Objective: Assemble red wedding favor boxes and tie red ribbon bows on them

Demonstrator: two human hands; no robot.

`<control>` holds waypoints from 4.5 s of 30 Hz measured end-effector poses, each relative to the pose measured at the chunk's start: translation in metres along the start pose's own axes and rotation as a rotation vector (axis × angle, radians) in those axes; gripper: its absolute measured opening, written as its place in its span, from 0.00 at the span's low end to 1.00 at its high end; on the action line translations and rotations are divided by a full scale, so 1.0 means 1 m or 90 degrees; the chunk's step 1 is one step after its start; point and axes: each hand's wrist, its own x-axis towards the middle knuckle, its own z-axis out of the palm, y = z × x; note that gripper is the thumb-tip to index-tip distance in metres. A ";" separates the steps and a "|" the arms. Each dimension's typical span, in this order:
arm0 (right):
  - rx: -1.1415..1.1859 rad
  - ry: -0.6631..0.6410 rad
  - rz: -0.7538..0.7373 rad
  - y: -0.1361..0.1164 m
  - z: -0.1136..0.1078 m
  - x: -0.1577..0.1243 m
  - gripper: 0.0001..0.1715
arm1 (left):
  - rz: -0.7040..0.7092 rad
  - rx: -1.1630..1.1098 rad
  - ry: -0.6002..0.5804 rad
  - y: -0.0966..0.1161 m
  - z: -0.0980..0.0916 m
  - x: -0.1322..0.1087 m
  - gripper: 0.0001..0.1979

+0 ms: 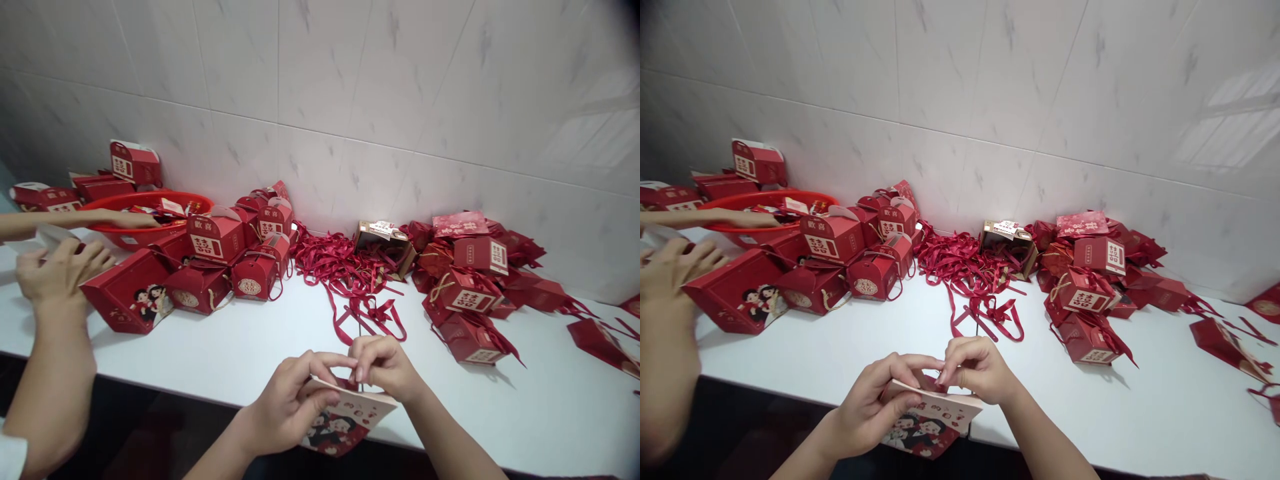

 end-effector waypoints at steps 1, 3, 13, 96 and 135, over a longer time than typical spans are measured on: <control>-0.011 0.010 -0.016 0.001 0.000 -0.001 0.02 | 0.010 0.011 0.005 0.000 0.000 0.000 0.04; -0.030 0.029 -0.051 0.003 0.000 -0.002 0.02 | 0.018 0.026 0.011 -0.002 0.001 0.000 0.05; -0.093 0.119 -0.108 0.010 -0.011 -0.002 0.04 | -0.050 0.009 0.085 -0.019 0.002 -0.006 0.04; -0.246 0.351 -0.041 0.014 0.036 -0.024 0.12 | 0.123 0.070 0.227 -0.066 0.010 -0.016 0.06; -0.167 0.120 0.049 0.010 0.038 -0.027 0.09 | 0.026 -0.089 0.247 -0.066 0.020 -0.022 0.18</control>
